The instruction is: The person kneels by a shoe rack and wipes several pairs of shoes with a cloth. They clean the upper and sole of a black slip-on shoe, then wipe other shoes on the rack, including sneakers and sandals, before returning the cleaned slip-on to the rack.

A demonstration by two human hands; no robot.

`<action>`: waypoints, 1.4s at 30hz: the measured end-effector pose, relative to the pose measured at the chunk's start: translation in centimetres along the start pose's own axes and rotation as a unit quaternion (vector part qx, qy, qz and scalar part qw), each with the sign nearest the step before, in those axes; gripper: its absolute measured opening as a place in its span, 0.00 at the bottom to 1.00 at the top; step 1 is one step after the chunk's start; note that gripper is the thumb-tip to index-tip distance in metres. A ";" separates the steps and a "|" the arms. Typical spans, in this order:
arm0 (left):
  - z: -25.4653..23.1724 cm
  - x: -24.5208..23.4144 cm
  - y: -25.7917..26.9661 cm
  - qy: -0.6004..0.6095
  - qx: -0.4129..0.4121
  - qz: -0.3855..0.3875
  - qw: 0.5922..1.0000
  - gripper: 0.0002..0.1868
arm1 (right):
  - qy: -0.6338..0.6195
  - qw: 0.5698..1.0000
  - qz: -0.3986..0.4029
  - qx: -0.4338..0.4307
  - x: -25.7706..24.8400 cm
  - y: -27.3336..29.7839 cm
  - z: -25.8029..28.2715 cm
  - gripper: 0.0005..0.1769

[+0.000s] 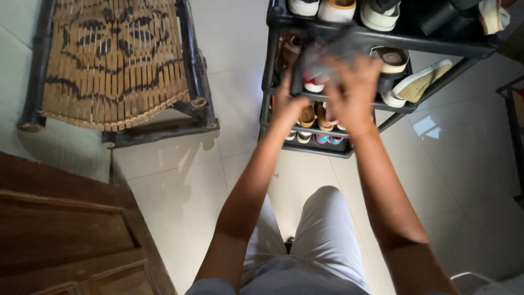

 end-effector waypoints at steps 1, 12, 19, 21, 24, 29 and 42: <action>0.9 1.0 0.3 -0.001 0.001 0.003 1.000 0.55 | 0.002 1.000 -0.002 0.001 0.9 -0.4 -0.2 0.18; -2.0 1.5 8.7 0.096 -0.043 0.126 0.986 0.54 | -0.379 0.820 -0.134 0.408 5.9 0.5 -12.1 0.26; -2.0 1.0 6.5 0.223 -0.098 0.052 0.968 0.50 | -0.534 0.555 -0.139 0.623 6.7 1.7 -8.8 0.24; -0.7 0.9 5.9 0.326 -0.136 0.065 0.933 0.38 | -0.570 0.551 -0.109 0.599 7.6 2.7 -9.1 0.11; 1.5 0.0 5.6 0.322 -0.170 0.080 0.928 0.28 | -0.631 0.568 -0.038 0.527 5.9 3.2 -9.5 0.17; 2.6 0.8 6.3 0.297 -0.135 0.049 0.944 0.26 | -0.576 0.695 -0.064 0.425 5.1 0.5 -7.0 0.11; 3.3 0.7 9.0 0.178 0.009 -0.186 0.966 0.18 | -0.334 0.779 0.065 0.526 12.7 7.5 -11.1 0.19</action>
Point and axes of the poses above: each hand's wrist, its own y-axis away from the middle knuckle, its own x-axis out of the palm, z = x × y, the point moved 2 cm from there along -y, towards the middle knuckle, and after that the axes turned 6 degrees about -x, right-handed, at the moved point
